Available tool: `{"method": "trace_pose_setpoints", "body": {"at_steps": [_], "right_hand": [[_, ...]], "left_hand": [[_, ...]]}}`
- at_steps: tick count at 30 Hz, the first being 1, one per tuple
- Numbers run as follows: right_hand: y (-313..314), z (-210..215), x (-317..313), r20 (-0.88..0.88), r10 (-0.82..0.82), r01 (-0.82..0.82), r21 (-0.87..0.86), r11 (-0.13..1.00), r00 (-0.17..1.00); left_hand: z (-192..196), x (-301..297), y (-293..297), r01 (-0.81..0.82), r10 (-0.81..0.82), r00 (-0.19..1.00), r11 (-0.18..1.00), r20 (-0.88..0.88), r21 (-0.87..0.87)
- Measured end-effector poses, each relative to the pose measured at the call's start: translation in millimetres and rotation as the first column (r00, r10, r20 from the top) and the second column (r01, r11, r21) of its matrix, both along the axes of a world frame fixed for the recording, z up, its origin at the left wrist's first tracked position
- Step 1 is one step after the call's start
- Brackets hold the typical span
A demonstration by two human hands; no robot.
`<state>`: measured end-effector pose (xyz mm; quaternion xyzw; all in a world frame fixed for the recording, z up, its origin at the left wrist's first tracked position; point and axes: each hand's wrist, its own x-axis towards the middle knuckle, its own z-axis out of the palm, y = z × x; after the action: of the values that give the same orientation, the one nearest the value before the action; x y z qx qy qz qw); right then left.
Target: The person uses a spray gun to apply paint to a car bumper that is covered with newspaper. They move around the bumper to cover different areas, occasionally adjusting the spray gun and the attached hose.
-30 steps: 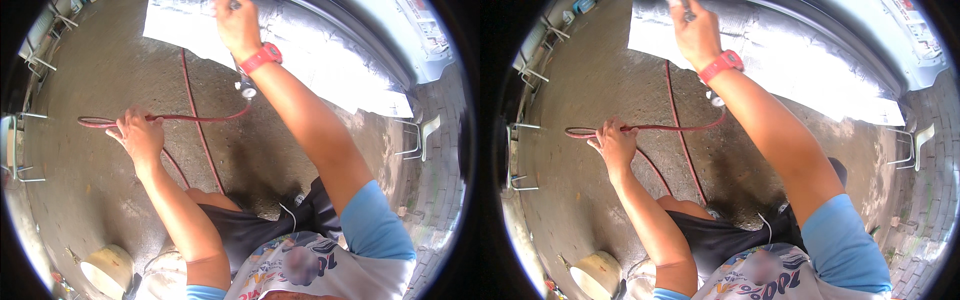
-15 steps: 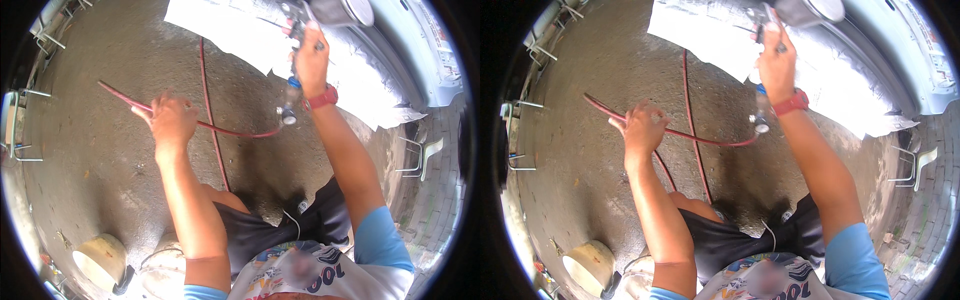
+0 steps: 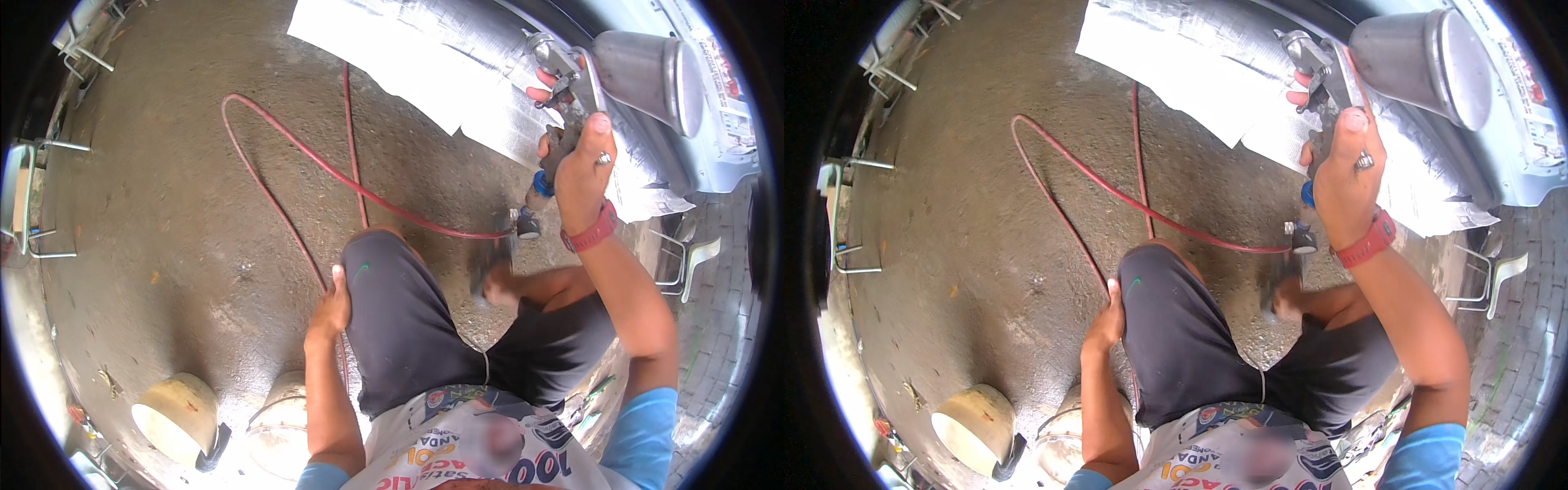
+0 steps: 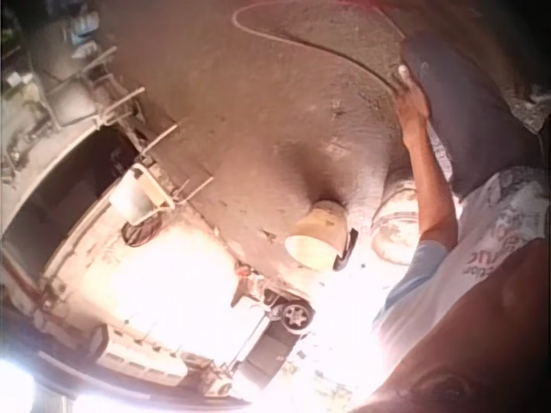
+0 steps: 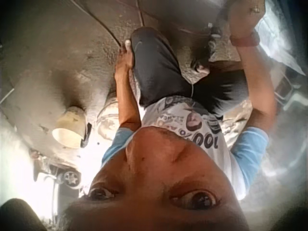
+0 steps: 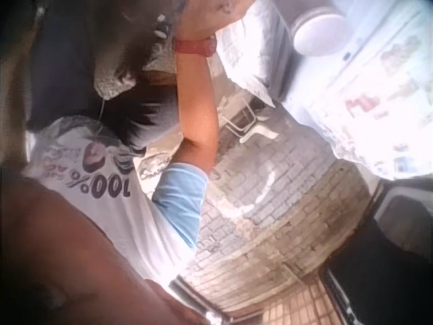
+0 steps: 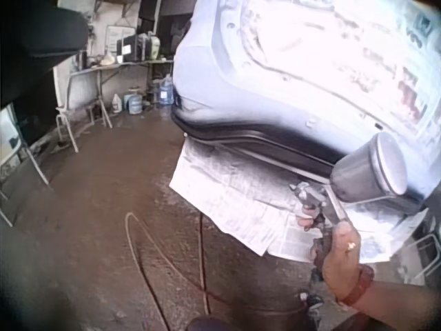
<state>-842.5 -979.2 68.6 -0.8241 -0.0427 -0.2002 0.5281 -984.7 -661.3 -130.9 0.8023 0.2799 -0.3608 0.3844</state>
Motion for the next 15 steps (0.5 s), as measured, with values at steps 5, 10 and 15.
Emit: {"method": "trace_pose_setpoints", "body": {"at_steps": [5,10,15], "right_hand": [[4.8,14.6,7.1,-0.049,-0.011,0.01,-0.012,1.0,0.999],[17.3,1.2,34.8,-0.215,0.05,-0.032,0.085,0.996,0.975],[9.9,-6.9,51.5,-0.336,0.108,-0.047,0.183,0.982,0.936]], "left_hand": [[68.5,13.7,-13.0,0.344,-0.344,0.939,0.938,-0.002,0.053],[144.3,88.5,-41.0,0.016,0.16,0.899,0.919,0.409,-0.395],[101.9,237.3,-98.6,-0.027,0.24,0.321,0.969,0.916,-0.244]]}}
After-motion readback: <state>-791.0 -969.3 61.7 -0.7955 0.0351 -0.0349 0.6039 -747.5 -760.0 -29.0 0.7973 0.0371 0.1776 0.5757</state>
